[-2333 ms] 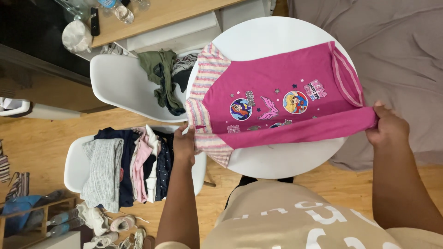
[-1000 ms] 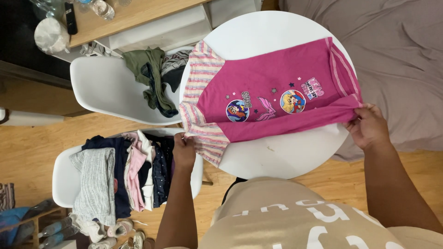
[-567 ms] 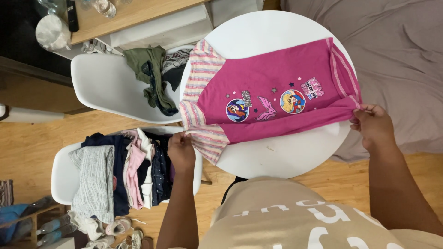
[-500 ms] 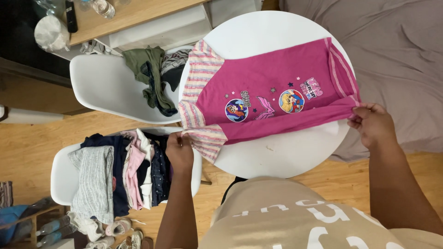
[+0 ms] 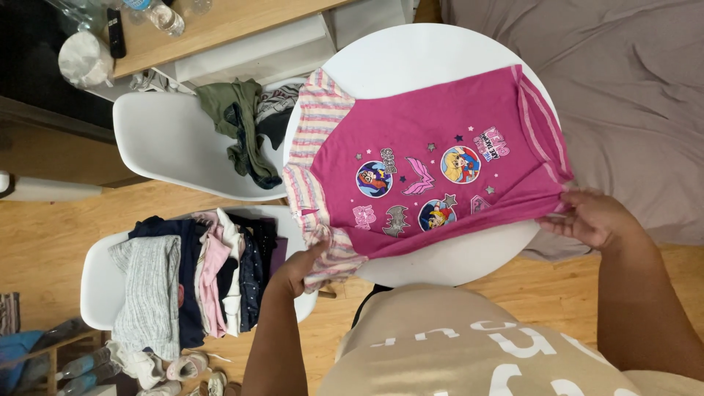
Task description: The person folds a grey long-sleeved shirt on a white round table, smoothing it out and folding it into a compact rectangle. They then pick up a pink t-shirt with cartoon graphics, lay it flat on the table, and fold it similarly.
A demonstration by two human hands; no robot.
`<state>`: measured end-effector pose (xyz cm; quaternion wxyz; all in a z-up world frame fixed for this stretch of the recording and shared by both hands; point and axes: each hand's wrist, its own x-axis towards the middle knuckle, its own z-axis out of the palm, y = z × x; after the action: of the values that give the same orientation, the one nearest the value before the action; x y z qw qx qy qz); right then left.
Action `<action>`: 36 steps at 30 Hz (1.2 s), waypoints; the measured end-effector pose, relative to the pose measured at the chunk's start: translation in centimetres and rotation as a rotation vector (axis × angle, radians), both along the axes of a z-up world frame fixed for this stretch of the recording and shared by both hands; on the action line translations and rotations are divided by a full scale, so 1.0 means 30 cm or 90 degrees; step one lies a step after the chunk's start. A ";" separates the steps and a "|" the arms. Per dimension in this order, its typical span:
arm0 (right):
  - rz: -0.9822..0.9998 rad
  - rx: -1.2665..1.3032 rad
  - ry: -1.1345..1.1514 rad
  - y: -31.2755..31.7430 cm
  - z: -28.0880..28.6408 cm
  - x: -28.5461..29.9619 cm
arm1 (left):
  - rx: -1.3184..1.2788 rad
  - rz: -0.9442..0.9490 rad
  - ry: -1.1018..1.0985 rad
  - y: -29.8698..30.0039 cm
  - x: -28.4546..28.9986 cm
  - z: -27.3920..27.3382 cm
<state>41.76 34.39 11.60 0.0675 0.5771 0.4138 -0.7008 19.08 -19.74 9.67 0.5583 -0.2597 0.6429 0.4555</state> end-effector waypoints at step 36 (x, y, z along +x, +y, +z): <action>-0.266 0.063 0.160 -0.082 -0.013 -0.244 | 0.011 0.255 0.225 0.258 -0.254 -0.157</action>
<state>34.45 31.94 11.20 -0.1590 0.5611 0.3243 -0.7448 11.46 -11.99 4.96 0.3384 -0.2930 0.6623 0.6008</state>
